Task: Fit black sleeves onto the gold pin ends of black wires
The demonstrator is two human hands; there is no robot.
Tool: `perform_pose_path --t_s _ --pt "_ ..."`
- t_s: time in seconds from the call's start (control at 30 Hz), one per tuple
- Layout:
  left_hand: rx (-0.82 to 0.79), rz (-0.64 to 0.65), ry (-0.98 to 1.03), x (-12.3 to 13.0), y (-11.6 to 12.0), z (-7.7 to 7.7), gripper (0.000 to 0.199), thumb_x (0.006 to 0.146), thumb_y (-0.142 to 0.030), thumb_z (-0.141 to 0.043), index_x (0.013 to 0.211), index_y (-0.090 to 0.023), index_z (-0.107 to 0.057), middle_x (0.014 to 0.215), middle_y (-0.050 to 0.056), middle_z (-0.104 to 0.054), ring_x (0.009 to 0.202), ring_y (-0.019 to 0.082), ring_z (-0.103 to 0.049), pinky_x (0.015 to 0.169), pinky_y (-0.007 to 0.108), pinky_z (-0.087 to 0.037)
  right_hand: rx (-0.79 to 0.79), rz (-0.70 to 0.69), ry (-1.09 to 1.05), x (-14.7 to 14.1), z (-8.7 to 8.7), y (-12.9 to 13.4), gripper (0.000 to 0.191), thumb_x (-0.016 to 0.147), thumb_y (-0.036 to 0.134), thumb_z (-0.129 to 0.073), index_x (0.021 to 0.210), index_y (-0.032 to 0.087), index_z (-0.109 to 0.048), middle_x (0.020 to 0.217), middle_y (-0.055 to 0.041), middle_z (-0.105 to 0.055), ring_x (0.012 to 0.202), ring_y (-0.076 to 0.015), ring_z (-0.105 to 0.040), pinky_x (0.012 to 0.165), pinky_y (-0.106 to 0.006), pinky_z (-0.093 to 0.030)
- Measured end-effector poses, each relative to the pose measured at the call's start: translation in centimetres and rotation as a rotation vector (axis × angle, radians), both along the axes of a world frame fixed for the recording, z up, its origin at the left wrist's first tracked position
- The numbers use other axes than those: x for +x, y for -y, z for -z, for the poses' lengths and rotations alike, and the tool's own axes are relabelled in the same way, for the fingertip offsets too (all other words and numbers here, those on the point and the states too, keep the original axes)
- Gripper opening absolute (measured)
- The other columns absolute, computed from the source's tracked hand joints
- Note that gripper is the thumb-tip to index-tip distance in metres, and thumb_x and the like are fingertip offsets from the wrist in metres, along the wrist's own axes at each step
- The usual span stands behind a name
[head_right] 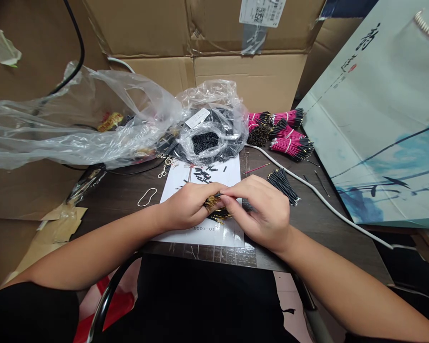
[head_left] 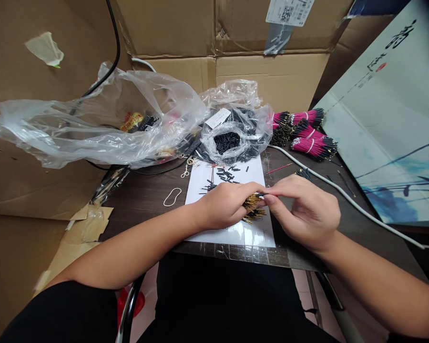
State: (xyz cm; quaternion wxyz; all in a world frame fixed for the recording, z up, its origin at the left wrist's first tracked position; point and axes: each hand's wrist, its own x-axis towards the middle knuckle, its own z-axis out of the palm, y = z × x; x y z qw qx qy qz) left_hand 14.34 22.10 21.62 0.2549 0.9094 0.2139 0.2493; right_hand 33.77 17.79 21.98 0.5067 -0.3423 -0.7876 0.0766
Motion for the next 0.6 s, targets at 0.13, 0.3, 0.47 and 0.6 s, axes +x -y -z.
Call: perform_pose_path --t_s 0.13,0.3,0.47,0.6 --pt "-0.092 0.007 0.012 0.07 0.00 -0.30 0.027 0.096 -0.034 -0.045 0.114 -0.016 -0.056 0.103 0.005 -0.069 0.088 0.015 -0.065 0.076 0.024 -0.046 -0.018 0.017 0.042 0.13 -0.36 -0.22 0.026 0.073 0.008 -0.069 0.096 0.019 -0.065 0.080 -0.0010 -0.068 0.071 -0.0117 -0.061 0.069 -0.029 -0.051" --pt "-0.156 0.018 0.027 0.08 0.00 -0.44 0.034 0.093 -0.043 -0.050 0.113 -0.016 -0.056 0.093 0.004 -0.067 0.075 0.013 -0.062 0.067 0.022 -0.043 -0.060 0.018 0.084 0.28 -0.75 -0.39 0.019 0.077 0.012 -0.067 0.093 0.021 -0.065 0.080 -0.0007 -0.068 0.071 -0.0117 -0.061 0.070 -0.028 -0.050" --pt "-0.217 0.003 0.045 0.09 0.24 -0.52 0.041 0.088 -0.048 -0.057 0.111 -0.015 -0.053 0.083 0.003 -0.064 0.069 0.013 -0.058 0.064 0.023 -0.042 -0.058 0.093 0.075 0.14 -0.89 -0.19 0.017 0.076 0.012 -0.068 0.090 0.022 -0.066 0.077 0.0003 -0.068 0.067 -0.0111 -0.060 0.066 -0.027 -0.049" --pt "-0.240 -0.001 0.066 0.15 0.37 -0.62 0.041 0.086 -0.048 -0.059 0.111 -0.016 -0.050 0.084 0.002 -0.062 0.068 0.012 -0.056 0.064 0.024 -0.041 -0.087 0.062 0.065 0.07 -0.85 -0.22 0.017 0.075 0.011 -0.068 0.090 0.021 -0.065 0.079 0.0000 -0.069 0.069 -0.0113 -0.061 0.067 -0.027 -0.049"
